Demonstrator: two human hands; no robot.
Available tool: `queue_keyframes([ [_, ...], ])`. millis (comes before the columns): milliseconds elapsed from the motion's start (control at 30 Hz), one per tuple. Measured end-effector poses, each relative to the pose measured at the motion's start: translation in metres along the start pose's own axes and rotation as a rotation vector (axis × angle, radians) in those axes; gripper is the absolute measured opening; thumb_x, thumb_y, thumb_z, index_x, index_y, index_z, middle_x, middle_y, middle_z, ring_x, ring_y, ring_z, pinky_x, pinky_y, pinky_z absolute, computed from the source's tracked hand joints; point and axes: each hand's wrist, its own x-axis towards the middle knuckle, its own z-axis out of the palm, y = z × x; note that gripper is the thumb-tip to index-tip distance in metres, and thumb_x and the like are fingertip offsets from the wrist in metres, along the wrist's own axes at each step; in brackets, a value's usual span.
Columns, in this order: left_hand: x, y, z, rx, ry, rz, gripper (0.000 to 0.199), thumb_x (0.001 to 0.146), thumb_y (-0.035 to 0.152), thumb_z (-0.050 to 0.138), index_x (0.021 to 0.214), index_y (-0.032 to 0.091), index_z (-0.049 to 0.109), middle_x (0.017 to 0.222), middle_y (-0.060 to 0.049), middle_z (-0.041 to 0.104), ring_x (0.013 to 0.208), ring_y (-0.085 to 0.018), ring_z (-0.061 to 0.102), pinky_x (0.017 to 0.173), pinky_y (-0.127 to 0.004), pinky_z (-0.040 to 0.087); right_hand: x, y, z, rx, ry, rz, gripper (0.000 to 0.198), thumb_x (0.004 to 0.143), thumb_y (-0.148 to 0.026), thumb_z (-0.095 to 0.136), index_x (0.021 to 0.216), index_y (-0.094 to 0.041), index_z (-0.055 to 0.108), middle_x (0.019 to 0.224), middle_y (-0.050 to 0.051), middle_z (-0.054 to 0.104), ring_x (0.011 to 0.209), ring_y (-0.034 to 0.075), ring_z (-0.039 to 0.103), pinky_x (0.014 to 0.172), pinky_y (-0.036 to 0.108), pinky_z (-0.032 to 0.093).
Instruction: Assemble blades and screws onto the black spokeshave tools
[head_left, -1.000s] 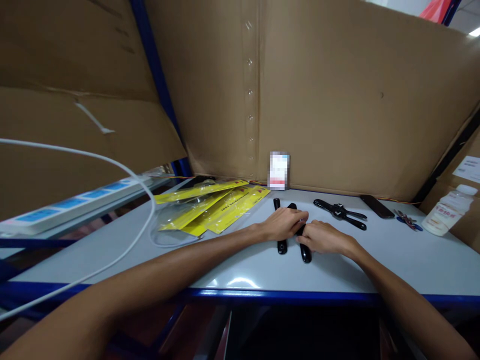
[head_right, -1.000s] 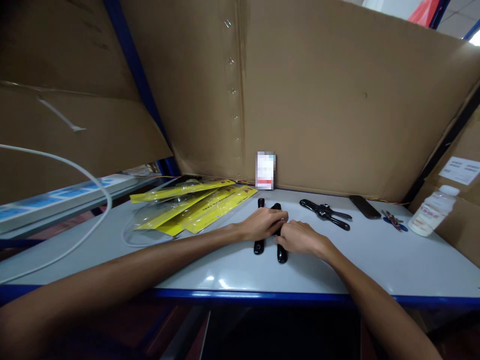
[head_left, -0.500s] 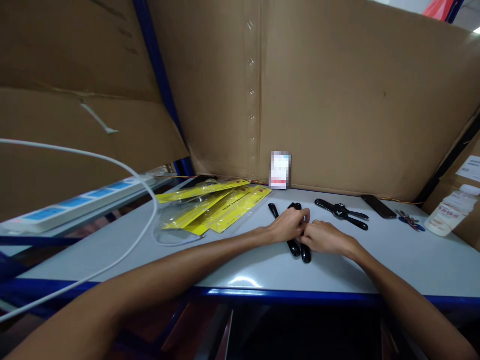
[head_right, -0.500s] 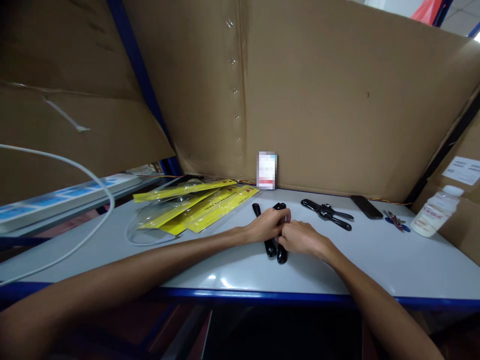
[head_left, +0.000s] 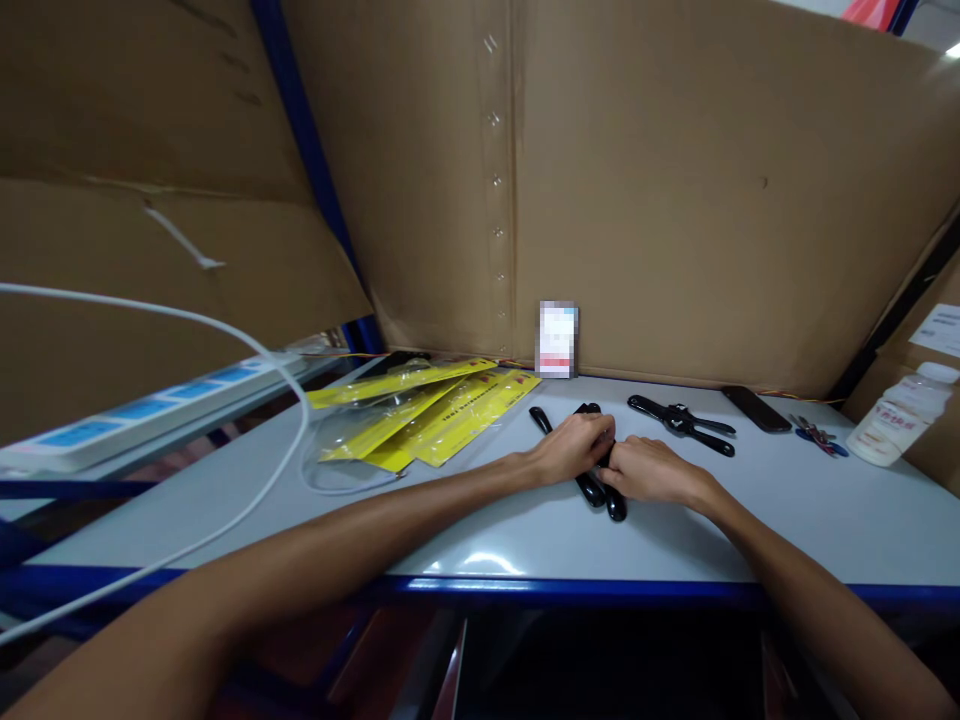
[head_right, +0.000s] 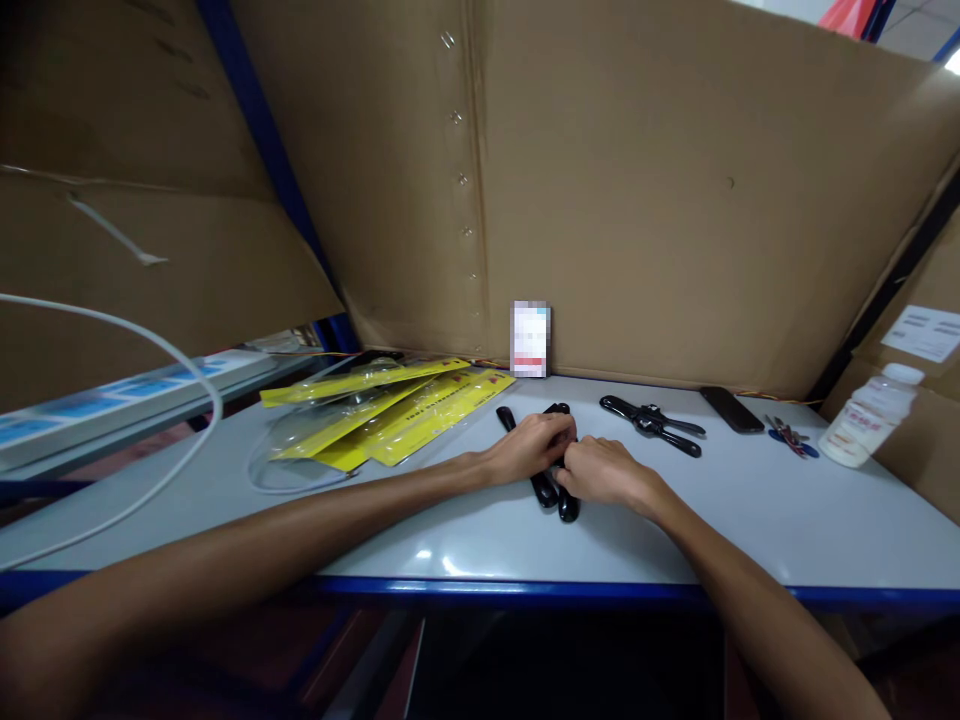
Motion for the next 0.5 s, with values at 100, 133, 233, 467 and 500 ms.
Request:
queue_keyframes([
  [100,0.000,0.001,-0.002,-0.056,0.032,-0.065,0.015,0.080,0.004,0.052,0.081,0.018,0.057,0.073,0.002,0.060,0.064,-0.014,0.054,0.062,-0.024,0.040,0.000,0.001,0.000,-0.005,-0.006,0.074,0.034,0.093,-0.032,0.046,0.092,-0.014,0.075,0.096,0.016,0.075,0.085,0.028,0.070,0.066,0.032,0.041],
  [133,0.000,0.001,-0.003,-0.064,0.041,-0.082,0.015,0.078,0.004,0.053,0.081,0.018,0.057,0.073,0.002,0.060,0.064,-0.014,0.055,0.062,-0.023,0.040,0.000,0.002,-0.001,-0.003,-0.010,0.099,0.034,0.092,-0.032,0.046,0.093,-0.014,0.075,0.096,0.016,0.075,0.085,0.028,0.070,0.066,0.032,0.041],
  [233,-0.001,0.000,-0.006,-0.019,0.031,-0.103,0.018,0.076,0.003,0.054,0.084,0.018,0.060,0.076,0.001,0.062,0.068,-0.015,0.057,0.064,-0.025,0.041,0.000,0.006,-0.002,-0.002,-0.001,0.148,0.033,0.092,-0.033,0.048,0.095,-0.014,0.075,0.097,0.017,0.075,0.086,0.028,0.070,0.066,0.032,0.041],
  [467,-0.005,-0.003,-0.010,0.157,-0.078,-0.090,0.027,0.080,0.007,0.054,0.103,0.019,0.063,0.087,-0.002,0.068,0.079,-0.020,0.065,0.070,-0.029,0.045,0.008,0.041,-0.009,0.066,-0.002,0.250,0.023,0.083,-0.031,0.061,0.091,-0.014,0.075,0.092,0.013,0.074,0.080,0.024,0.067,0.059,0.028,0.037],
  [500,-0.006,-0.003,-0.009,0.169,-0.087,-0.088,0.029,0.081,0.007,0.054,0.105,0.020,0.063,0.088,-0.002,0.068,0.080,-0.020,0.065,0.071,-0.029,0.046,0.011,0.049,-0.008,0.105,-0.017,0.249,0.021,0.081,-0.030,0.063,0.088,-0.014,0.075,0.087,0.011,0.073,0.078,0.022,0.065,0.059,0.027,0.037],
])
